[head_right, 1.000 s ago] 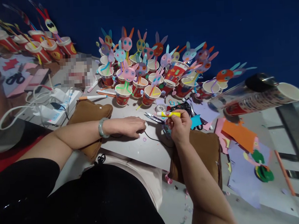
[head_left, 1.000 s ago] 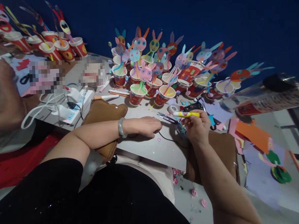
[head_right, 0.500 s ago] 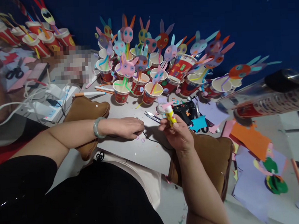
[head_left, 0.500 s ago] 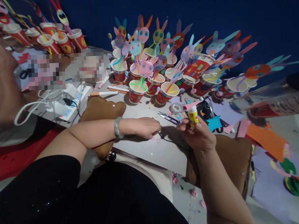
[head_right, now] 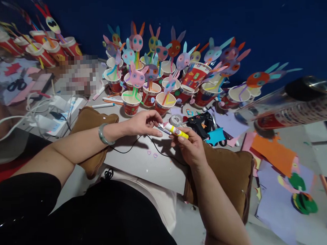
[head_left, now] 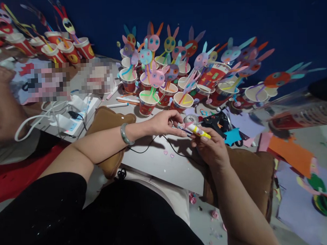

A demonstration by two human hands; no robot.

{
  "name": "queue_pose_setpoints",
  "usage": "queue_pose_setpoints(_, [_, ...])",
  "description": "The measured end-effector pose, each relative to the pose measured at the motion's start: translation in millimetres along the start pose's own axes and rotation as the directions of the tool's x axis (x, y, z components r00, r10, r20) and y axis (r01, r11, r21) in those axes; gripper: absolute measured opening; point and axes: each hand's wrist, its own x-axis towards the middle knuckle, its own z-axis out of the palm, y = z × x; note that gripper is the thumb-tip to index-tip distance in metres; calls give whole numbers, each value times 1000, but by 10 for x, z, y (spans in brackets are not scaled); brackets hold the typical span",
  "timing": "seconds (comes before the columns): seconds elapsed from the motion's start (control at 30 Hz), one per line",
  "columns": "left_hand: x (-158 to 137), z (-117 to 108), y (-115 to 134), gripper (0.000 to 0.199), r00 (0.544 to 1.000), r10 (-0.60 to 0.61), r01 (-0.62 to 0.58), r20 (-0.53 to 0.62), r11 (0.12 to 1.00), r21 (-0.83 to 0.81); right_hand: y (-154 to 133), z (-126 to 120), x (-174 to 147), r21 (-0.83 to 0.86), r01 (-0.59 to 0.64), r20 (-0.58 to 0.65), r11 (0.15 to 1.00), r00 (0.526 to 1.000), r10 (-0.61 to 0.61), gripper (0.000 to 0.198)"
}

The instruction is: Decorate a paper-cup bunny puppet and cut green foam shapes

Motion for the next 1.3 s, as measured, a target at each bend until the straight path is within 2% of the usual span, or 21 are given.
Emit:
queue_pose_setpoints(0.13, [4, 4, -38, 51, 984, 174, -175, -48, 984, -15, 30, 10, 1, -52, 44, -8, 998, 999, -45, 28])
queue_pose_setpoints(0.27, [3, -17, -61, 26, 896, 441, -430, -48, 890, 152, 63, 11, -11, -142, 65, -23, 988, 997, -69, 27])
queue_pose_setpoints(0.33, [-5, -27, -59, 19, 866, 500, -485, -18, 847, 218, 73, 7, -16, -161, 53, -36, 986, 998, -60, 28])
queue_pose_setpoints(0.4, [-15, -30, -53, 18, 857, 515, -496, -4, 828, 260, 76, 5, -18, -166, 41, -53, 985, 997, -51, 29])
queue_pose_setpoints(0.7, [-19, -32, -45, 10, 863, 502, -463, -54, 830, 312, 36, 18, 11, -55, 4, -71, 999, 997, -8, 29])
queue_pose_setpoints(0.77, [-13, -38, -39, 10, 882, 465, -424, -75, 852, 308, 14, -6, 21, -10, -23, -70, 1000, 997, 22, 28])
queue_pose_setpoints(0.87, [-17, -56, -25, 11, 939, 334, -287, -76, 888, 359, -18, -49, 35, 99, -37, -79, 994, 996, 45, 27])
queue_pose_setpoints(0.93, [-32, -70, -18, 13, 969, 240, -185, -49, 849, 496, -35, -67, 38, 159, -46, -76, 986, 995, 59, 28])
queue_pose_setpoints(1.03, [-72, -85, -16, 22, 991, 133, -67, -25, 645, 761, -59, -67, 30, 158, -103, -21, 982, 994, 108, 31])
queue_pose_setpoints(1.1, [-98, -86, -17, 31, 997, 76, -20, -23, 517, 856, -73, -56, 20, 131, -136, 25, 982, 991, 134, 33])
queue_pose_setpoints(1.13, [-106, -84, -20, 34, 998, 59, -14, -17, 485, 875, -80, -50, 15, 121, -146, 40, 982, 989, 142, 34])
queue_pose_setpoints(1.2, [-110, -76, -31, 32, 997, 67, -57, 28, 481, 875, -91, -41, 6, 106, -154, 49, 982, 988, 150, 35])
queue_pose_setpoints(1.3, [-92, -44, -68, 21, 978, 142, -207, 153, 580, 788, -95, -39, 4, 75, -151, 54, 986, 988, 147, 35])
